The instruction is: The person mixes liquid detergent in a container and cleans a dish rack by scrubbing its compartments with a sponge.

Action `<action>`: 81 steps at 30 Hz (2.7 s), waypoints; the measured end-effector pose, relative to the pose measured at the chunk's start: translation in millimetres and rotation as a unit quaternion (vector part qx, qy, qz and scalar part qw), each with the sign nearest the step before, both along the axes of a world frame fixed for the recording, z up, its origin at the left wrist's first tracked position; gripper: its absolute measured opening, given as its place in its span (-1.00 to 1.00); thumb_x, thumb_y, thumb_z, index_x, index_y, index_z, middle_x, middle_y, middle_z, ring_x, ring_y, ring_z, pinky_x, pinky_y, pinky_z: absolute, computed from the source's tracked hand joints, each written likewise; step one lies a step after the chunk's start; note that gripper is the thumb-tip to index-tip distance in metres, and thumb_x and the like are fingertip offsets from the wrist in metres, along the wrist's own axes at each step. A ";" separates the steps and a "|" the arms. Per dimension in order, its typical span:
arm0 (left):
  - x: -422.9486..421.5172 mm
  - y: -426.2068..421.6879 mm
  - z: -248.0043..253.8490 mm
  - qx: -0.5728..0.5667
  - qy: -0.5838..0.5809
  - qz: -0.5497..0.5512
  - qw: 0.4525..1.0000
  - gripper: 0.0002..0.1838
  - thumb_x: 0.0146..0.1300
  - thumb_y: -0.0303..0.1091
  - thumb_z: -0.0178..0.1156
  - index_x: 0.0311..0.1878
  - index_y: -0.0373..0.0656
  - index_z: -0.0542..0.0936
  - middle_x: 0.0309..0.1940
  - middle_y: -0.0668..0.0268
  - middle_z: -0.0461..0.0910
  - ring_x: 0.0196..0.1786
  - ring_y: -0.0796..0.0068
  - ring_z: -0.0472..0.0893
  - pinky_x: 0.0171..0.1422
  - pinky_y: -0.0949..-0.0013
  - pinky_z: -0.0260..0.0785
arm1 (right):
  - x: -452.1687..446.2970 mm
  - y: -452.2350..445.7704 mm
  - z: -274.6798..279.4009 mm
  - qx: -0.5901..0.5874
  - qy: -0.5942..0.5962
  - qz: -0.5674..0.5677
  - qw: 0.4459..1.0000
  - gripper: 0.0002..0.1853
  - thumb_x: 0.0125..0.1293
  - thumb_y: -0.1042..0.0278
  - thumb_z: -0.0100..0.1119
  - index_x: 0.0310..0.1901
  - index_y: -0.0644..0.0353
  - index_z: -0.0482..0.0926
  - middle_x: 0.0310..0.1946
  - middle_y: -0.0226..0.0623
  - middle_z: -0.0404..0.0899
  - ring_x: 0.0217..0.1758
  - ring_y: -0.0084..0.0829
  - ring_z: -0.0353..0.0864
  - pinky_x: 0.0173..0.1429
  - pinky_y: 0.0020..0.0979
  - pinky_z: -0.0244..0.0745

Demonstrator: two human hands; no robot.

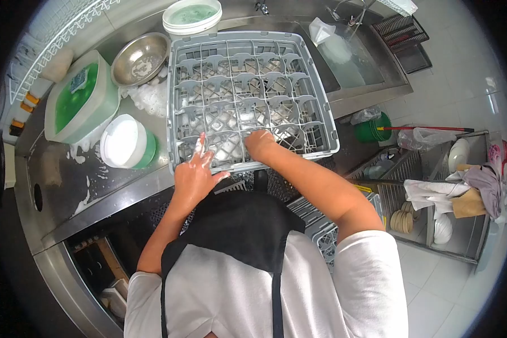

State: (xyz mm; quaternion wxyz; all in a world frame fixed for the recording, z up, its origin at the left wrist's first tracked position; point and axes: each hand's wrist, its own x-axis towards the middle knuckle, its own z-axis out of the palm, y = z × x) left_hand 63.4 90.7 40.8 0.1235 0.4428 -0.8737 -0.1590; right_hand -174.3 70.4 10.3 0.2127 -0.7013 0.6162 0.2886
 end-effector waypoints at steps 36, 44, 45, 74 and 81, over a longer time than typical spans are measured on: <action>-3.1 2.7 6.0 -0.007 -0.009 0.014 1.000 -0.27 -0.07 0.20 0.52 0.02 -0.21 0.70 0.52 0.21 0.33 -0.35 0.12 0.73 -0.30 0.18 0.55 | -31.8 -7.6 -35.1 0.021 -0.289 0.055 0.955 -0.64 0.15 0.20 0.38 -0.27 0.42 0.68 -0.26 0.14 0.71 -0.16 -0.01 0.75 -0.05 -0.05 0.61; -0.8 -0.2 7.2 0.003 -0.005 0.002 1.000 -0.31 -0.04 0.16 0.52 0.03 -0.20 0.69 0.52 0.19 0.31 -0.44 0.12 0.71 -0.36 0.18 0.52 | -72.8 -14.1 99.5 -0.255 -0.369 -0.109 0.887 -0.68 0.22 0.25 0.34 0.00 0.10 0.67 -0.18 -0.09 0.75 -0.09 -0.16 0.76 -0.02 -0.15 0.64; -1.4 0.4 7.6 0.011 -0.013 0.005 1.000 -0.31 -0.04 0.17 0.52 0.01 -0.21 0.70 0.54 0.23 0.28 -0.37 0.15 0.73 -0.32 0.20 0.53 | -70.2 -24.1 96.9 -0.322 -0.277 -0.056 0.904 -0.67 0.22 0.24 0.34 0.00 0.13 0.66 -0.21 -0.08 0.75 -0.11 -0.14 0.76 -0.04 -0.13 0.65; -11.7 2.6 12.2 0.011 -0.052 0.019 0.998 -0.31 -0.08 0.21 0.51 -0.08 -0.24 0.72 0.57 0.23 0.23 -0.28 0.25 0.75 -0.28 0.24 0.56 | -27.2 -93.8 -30.2 -0.041 -0.124 -0.047 0.990 -0.66 0.17 0.34 0.29 -0.01 0.24 0.72 0.05 0.00 0.70 0.09 -0.01 0.72 0.12 -0.13 0.65; -7.7 2.7 14.5 0.005 -0.031 0.016 0.999 -0.32 -0.04 0.17 0.50 -0.01 -0.23 0.69 0.49 0.10 0.34 -0.43 0.15 0.72 -0.36 0.22 0.53 | -31.1 -100.6 -10.6 0.019 -0.035 0.115 0.992 -0.67 0.22 0.44 0.19 0.02 0.24 0.71 -0.01 0.05 0.71 0.09 -0.03 0.72 0.07 -0.12 0.65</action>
